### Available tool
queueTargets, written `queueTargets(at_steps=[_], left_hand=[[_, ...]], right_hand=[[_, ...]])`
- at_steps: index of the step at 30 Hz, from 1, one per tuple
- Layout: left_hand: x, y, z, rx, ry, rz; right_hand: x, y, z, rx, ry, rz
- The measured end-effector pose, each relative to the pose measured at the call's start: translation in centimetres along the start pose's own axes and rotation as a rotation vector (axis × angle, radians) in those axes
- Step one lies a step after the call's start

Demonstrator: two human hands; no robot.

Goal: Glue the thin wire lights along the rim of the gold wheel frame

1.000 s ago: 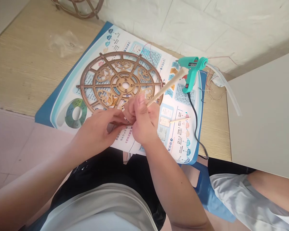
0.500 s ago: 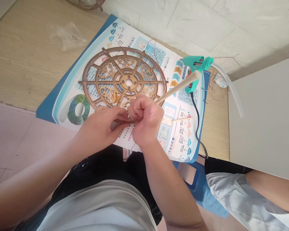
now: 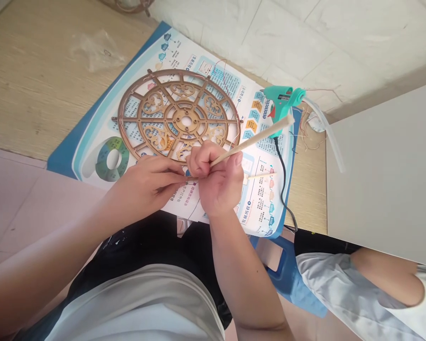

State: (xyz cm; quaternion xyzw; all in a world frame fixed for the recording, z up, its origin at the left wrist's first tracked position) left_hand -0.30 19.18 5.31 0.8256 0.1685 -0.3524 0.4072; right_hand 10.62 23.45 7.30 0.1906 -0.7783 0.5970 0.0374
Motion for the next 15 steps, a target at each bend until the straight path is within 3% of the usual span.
queueTargets(at_steps=[15], left_hand=[[0.91,0.43,-0.32,-0.044,-0.143,-0.022]], right_hand=[[0.13,0.77,-0.14,0.001,0.007,-0.101]])
Point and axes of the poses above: each hand's wrist, its own z-axis away from the middle knuckle, its own x-axis out of the palm, y = z × x, the point moved 9 cm from there along -z, towards the middle knuckle, and after that the axes turned 1 degree about -z, right-handed, at the moved point
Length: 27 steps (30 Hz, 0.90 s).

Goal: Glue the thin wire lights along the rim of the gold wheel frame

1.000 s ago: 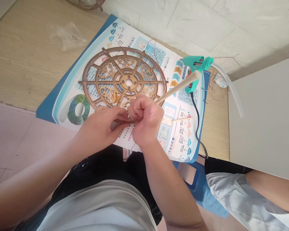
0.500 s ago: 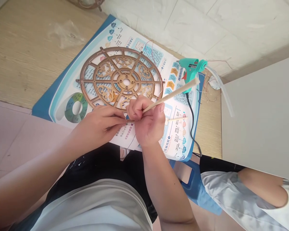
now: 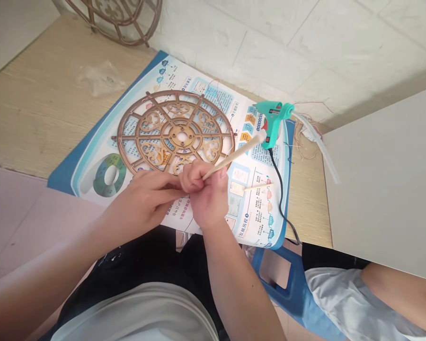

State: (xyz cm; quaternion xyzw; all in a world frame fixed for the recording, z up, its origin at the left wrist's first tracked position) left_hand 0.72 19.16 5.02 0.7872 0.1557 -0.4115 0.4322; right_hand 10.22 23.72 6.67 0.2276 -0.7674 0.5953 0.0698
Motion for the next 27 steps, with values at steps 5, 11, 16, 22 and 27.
queueTargets(at_steps=[5,11,16,22,27], left_hand=[[0.24,0.29,0.04,-0.007,0.004,-0.051],[-0.31,0.53,0.25,0.043,0.066,-0.063],[-0.39,0.44,0.45,0.06,0.094,-0.064],[-0.36,0.73,0.13,0.039,0.065,-0.068],[-0.1,0.9,0.0,0.034,0.03,-0.102]], right_hand=[[-0.51,0.16,-0.23,0.009,0.027,-0.034],[-0.46,0.04,-0.2,-0.008,0.036,-0.041],[-0.66,0.1,-0.21,0.001,0.068,-0.007],[-0.88,0.33,-0.13,0.002,0.074,-0.016],[-0.95,0.29,0.09,-0.013,0.077,-0.041]])
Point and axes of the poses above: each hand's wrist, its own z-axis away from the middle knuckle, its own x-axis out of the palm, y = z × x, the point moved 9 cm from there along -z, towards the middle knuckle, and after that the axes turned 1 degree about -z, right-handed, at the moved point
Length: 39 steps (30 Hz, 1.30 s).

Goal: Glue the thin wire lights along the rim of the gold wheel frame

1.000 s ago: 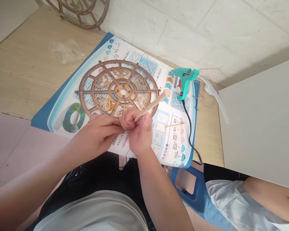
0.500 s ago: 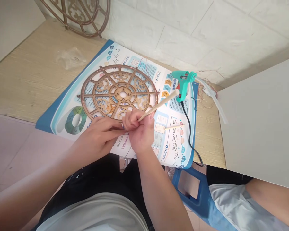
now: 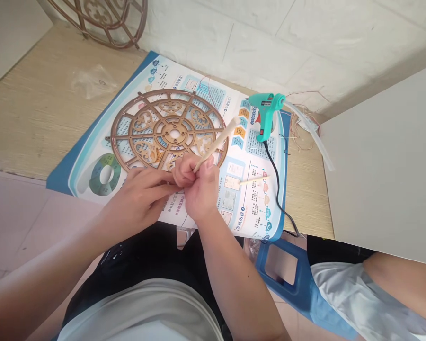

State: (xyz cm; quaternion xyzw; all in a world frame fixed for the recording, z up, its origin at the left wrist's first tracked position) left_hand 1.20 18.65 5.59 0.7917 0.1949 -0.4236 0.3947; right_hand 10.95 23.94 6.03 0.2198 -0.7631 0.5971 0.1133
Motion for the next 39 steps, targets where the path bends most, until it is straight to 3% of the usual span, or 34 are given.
queueTargets(at_steps=[18,26,34,39], left_hand=[[0.1,0.2,-0.28,-0.01,-0.046,-0.044],[0.05,0.73,-0.02,0.042,0.007,-0.116],[0.31,0.53,-0.35,0.007,-0.041,-0.106],[-0.29,0.7,0.25,0.006,0.082,-0.108]], right_hand=[[-0.52,0.14,0.11,0.029,0.053,-0.007],[-0.52,0.13,0.09,0.015,0.034,-0.042],[-0.71,0.27,0.1,0.034,0.06,-0.011],[-0.65,0.16,0.12,0.021,0.039,-0.043]])
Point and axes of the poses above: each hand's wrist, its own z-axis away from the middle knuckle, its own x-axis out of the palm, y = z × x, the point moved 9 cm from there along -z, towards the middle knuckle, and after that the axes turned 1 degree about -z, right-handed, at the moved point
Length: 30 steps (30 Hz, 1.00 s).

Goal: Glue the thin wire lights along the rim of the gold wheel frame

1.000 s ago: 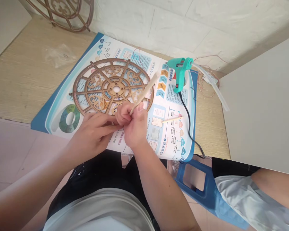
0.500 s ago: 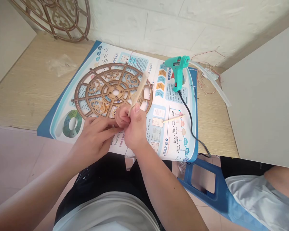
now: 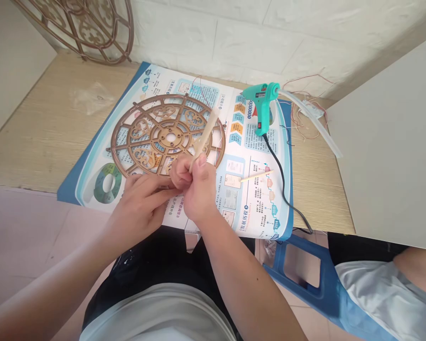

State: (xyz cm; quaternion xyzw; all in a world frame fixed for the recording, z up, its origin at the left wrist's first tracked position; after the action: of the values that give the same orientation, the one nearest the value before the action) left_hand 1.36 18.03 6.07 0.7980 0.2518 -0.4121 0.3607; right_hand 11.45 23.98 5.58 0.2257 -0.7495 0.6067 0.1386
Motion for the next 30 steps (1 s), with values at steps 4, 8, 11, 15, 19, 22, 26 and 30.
queueTargets(at_steps=[4,8,11,15,19,22,26,30], left_hand=[[-1.1,-0.4,1.0,-0.077,0.139,-0.045],[-1.6,-0.5,1.4,-0.107,0.17,-0.082],[-1.6,-0.7,1.4,-0.128,0.145,-0.093],[-2.0,-1.0,1.4,-0.117,0.14,-0.133],[-2.4,-1.6,1.7,-0.093,0.152,-0.166],[-2.5,-1.9,1.9,-0.083,0.147,-0.14],[-2.3,-1.9,1.6,-0.096,0.147,-0.068],[-1.7,-1.8,0.9,-0.125,0.12,0.0]], right_hand=[[0.0,-0.2,-0.1,-0.021,-0.006,-0.016],[0.2,-0.4,-0.2,-0.043,-0.025,-0.005],[0.4,-0.6,-0.3,-0.08,-0.059,-0.019],[0.5,-0.7,-0.4,-0.089,-0.094,-0.044],[0.5,-0.7,-0.5,-0.075,-0.102,-0.068],[0.5,-0.7,-0.5,-0.084,-0.101,-0.039],[0.6,-0.7,-0.6,-0.089,-0.1,-0.035],[0.7,-0.7,-0.6,-0.082,-0.105,-0.034]])
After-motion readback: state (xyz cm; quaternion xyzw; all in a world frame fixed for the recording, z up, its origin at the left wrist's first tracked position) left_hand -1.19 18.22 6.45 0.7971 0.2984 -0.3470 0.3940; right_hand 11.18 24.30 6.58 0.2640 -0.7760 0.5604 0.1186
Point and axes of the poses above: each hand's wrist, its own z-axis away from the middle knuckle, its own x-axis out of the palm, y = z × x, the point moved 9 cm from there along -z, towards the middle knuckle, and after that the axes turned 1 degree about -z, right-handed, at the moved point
